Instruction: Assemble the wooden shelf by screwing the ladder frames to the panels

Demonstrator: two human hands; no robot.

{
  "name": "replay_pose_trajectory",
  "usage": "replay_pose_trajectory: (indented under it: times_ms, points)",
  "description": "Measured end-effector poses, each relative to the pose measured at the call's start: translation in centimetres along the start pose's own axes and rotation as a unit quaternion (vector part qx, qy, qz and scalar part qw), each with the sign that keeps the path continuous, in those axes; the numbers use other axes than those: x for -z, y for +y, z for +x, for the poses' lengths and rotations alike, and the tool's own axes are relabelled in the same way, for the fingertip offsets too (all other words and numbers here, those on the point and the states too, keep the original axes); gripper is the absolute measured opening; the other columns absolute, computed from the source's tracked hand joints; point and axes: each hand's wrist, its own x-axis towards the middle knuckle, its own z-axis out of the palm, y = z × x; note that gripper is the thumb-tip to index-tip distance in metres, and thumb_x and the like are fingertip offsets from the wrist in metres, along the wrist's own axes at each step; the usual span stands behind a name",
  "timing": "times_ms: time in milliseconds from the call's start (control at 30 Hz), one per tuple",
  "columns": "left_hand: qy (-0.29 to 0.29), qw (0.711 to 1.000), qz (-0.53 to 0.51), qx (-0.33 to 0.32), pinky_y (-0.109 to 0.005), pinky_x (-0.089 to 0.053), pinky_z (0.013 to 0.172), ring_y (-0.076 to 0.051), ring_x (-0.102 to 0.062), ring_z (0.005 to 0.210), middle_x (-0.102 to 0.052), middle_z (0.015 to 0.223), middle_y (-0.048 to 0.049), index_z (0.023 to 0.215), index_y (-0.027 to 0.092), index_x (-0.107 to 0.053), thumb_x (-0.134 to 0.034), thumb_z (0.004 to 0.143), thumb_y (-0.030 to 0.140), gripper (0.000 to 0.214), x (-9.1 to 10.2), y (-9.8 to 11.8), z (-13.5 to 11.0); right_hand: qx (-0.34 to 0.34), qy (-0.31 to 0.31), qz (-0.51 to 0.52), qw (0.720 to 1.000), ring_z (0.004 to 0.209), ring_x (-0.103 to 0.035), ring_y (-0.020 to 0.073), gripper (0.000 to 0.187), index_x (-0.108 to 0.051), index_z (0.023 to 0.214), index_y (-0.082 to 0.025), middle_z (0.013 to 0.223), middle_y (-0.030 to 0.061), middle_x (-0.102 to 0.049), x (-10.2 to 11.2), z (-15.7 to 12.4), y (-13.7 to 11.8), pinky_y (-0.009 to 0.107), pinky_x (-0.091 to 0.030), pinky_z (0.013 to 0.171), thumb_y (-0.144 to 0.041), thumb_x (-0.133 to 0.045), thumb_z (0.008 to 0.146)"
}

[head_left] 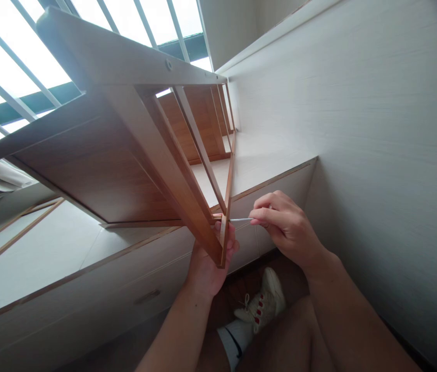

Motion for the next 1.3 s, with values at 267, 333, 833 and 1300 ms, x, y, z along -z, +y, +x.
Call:
replay_pose_trajectory:
  times_ms: [267, 333, 833, 1300]
  points:
    - [-0.006, 1.0, 0.007, -0.01, -0.021, -0.034, 0.052, -0.007, -0.044, 0.056, -0.062, 0.076, -0.0005, 0.086, 0.021, -0.066, -0.07, 0.077, 0.028, 0.012, -0.1, 0.0, 0.0, -0.136, -0.024, 0.17, 0.976, 0.069, -0.052, 0.0139, 0.028, -0.064, 0.069, -0.017, 0.07, 0.0025, -0.059, -0.2, 0.3, -1.5, 0.028, -0.039, 0.066, -0.033, -0.054, 0.091]
    - [-0.004, 1.0, 0.007, -0.012, -0.021, -0.035, 0.052, -0.007, -0.045, 0.056, -0.062, 0.076, -0.0004, 0.087, 0.021, -0.066, -0.071, 0.076, 0.028, 0.013, -0.2, 0.0, 0.0, -0.215, -0.04, 0.235, 0.947, 0.062, -0.05, 0.0123, 0.036, -0.061, 0.062, -0.016, 0.062, 0.0011, -0.056, -0.4, 0.4, -2.0, 0.027, -0.037, 0.061, -0.037, -0.053, 0.09]
    - [0.015, 1.0, 0.006, -0.01, -0.021, -0.034, 0.051, -0.007, -0.045, 0.054, -0.063, 0.075, -0.0017, 0.082, 0.019, -0.067, -0.071, 0.075, 0.028, 0.012, -0.1, -0.1, 0.1, -0.233, -0.016, 0.219, 0.947, 0.064, -0.047, 0.0113, 0.037, -0.057, 0.063, -0.017, 0.063, -0.0002, -0.053, 0.7, 0.2, -2.2, 0.026, -0.036, 0.063, -0.037, -0.05, 0.093]
    - [0.007, 1.0, -0.004, -0.016, -0.021, -0.034, 0.052, -0.007, -0.046, 0.056, -0.064, 0.077, -0.002, 0.083, 0.021, -0.068, -0.071, 0.076, 0.029, 0.011, 0.2, -0.4, 0.1, -0.05, -0.018, 0.046, 0.998, 0.08, -0.05, 0.0154, 0.012, -0.06, 0.084, -0.02, 0.082, 0.0031, -0.06, -0.3, -0.5, -1.0, 0.031, -0.039, 0.076, -0.023, -0.052, 0.093]
